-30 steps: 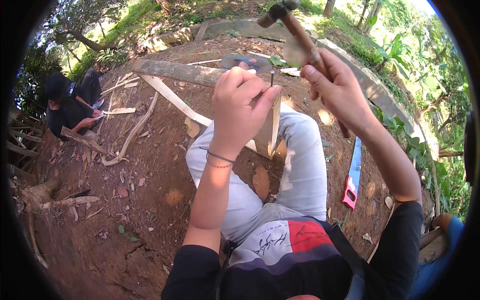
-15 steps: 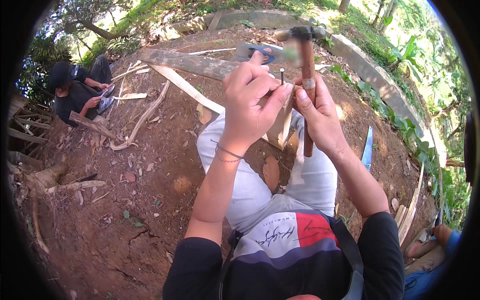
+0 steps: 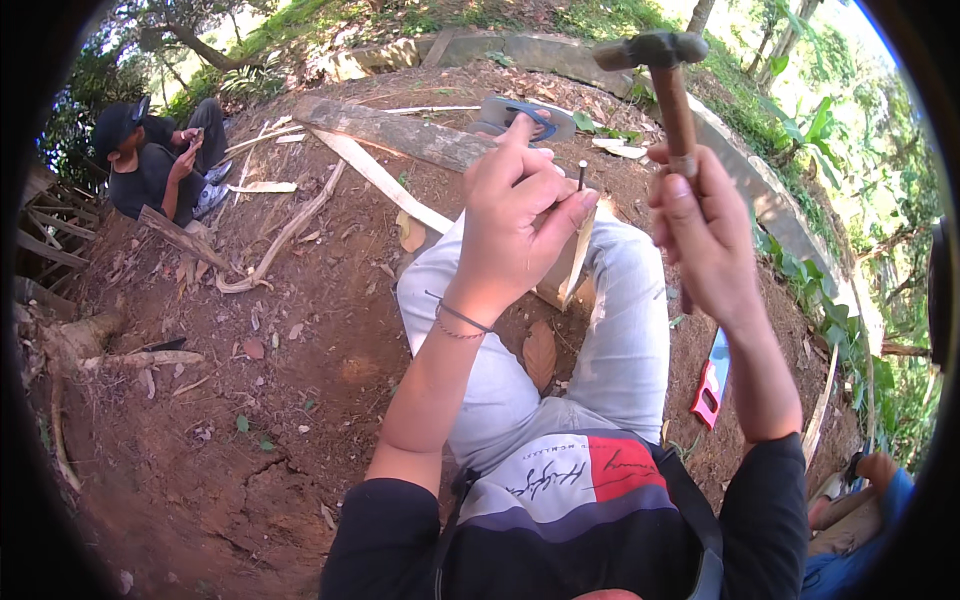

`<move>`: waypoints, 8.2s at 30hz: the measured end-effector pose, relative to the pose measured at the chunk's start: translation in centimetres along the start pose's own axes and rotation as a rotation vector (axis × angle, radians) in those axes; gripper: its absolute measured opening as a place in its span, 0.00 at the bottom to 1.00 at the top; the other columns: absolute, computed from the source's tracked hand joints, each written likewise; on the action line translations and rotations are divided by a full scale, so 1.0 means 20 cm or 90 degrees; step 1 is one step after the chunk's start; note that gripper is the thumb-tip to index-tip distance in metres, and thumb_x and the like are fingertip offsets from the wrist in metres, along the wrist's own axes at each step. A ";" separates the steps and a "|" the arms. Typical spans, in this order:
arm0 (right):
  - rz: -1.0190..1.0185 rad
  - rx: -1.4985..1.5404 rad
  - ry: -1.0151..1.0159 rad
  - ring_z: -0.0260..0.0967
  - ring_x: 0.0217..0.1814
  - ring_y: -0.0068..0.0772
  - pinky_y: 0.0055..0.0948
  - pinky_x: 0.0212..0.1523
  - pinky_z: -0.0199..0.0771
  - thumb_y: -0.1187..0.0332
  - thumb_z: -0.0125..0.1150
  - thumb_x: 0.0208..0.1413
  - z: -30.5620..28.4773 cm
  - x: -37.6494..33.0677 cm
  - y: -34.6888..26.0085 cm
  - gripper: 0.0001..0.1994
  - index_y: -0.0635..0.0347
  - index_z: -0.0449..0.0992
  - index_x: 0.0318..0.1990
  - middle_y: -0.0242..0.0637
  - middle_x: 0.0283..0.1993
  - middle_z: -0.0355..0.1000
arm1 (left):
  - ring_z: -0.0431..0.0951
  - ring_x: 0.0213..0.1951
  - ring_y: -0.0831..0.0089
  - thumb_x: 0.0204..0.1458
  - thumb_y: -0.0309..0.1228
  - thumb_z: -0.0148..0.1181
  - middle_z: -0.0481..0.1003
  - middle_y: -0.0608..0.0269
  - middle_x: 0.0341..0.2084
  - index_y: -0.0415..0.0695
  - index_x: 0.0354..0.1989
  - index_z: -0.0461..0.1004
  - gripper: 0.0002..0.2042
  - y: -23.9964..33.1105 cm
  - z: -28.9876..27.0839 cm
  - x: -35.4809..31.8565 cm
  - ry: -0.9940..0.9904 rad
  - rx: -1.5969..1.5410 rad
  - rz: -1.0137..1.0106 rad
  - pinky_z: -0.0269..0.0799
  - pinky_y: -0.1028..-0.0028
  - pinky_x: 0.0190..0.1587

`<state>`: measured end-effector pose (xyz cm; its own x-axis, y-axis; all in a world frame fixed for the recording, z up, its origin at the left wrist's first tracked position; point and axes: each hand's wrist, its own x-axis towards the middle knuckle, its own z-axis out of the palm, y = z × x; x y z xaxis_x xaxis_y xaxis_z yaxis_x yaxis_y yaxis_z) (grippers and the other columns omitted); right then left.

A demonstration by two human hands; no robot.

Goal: The person assembles a wooden frame by positioning wood pieces and driving nails into the joints using a hammer while sitting on the ground.

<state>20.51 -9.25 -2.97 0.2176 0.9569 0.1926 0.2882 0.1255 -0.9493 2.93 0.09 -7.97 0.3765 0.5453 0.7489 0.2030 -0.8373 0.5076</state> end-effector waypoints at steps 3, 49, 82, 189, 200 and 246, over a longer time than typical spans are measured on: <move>-0.027 -0.199 -0.143 0.61 0.26 0.20 0.25 0.28 0.62 0.65 0.49 0.64 -0.22 0.02 -0.21 0.14 0.67 0.71 0.48 0.30 0.23 0.63 | 0.72 0.32 0.65 0.45 0.30 0.69 0.67 0.63 0.25 0.41 0.22 0.74 0.09 0.00 0.01 0.01 0.007 0.009 0.006 0.68 0.67 0.41; -0.003 -0.631 -0.285 0.51 0.23 0.17 0.23 0.24 0.51 0.66 0.46 0.66 -0.27 0.02 -0.47 0.14 0.67 0.71 0.51 0.24 0.21 0.55 | 0.68 0.30 0.63 0.44 0.30 0.67 0.65 0.66 0.24 0.44 0.22 0.72 0.08 0.00 0.06 0.00 0.043 -0.031 -0.013 0.58 0.41 0.60; -0.129 -0.398 -0.063 0.52 0.21 0.18 0.24 0.23 0.53 0.65 0.45 0.66 -0.30 0.08 -0.44 0.12 0.62 0.72 0.45 0.23 0.21 0.58 | 0.68 0.31 0.62 0.44 0.30 0.67 0.65 0.65 0.26 0.45 0.22 0.72 0.08 -0.02 0.05 -0.01 0.036 -0.026 -0.012 0.59 0.44 0.60; -0.031 0.044 0.104 0.52 0.23 0.08 0.12 0.25 0.50 0.71 0.73 0.41 0.26 -0.06 0.45 0.23 0.67 0.70 0.45 0.19 0.24 0.59 | 0.73 0.35 0.62 0.26 0.61 0.69 0.73 0.65 0.29 0.46 0.36 0.76 0.34 -0.30 -0.15 0.24 -0.192 0.151 0.161 0.67 0.66 0.40; -0.043 0.092 0.110 0.51 0.21 0.08 0.12 0.22 0.49 0.71 0.74 0.41 0.41 -0.02 0.37 0.22 0.67 0.70 0.43 0.18 0.20 0.57 | 0.73 0.34 0.61 0.38 0.54 0.68 0.73 0.61 0.28 0.44 0.39 0.78 0.26 -0.29 -0.19 0.23 -0.252 0.065 0.146 0.68 0.66 0.39; -0.075 0.080 0.204 0.49 0.19 0.08 0.13 0.22 0.47 0.70 0.72 0.41 0.41 -0.02 0.49 0.21 0.70 0.73 0.43 0.17 0.17 0.55 | 0.78 0.31 0.64 0.50 0.46 0.62 0.78 0.61 0.26 0.45 0.32 0.81 0.16 -0.27 -0.12 0.17 -0.193 0.041 0.067 0.71 0.69 0.34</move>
<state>15.60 -6.23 -14.48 0.4768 0.8058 0.3512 0.2165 0.2795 -0.9354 0.84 6.58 -7.24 0.6488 0.4275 0.6295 0.2016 -0.8943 0.3995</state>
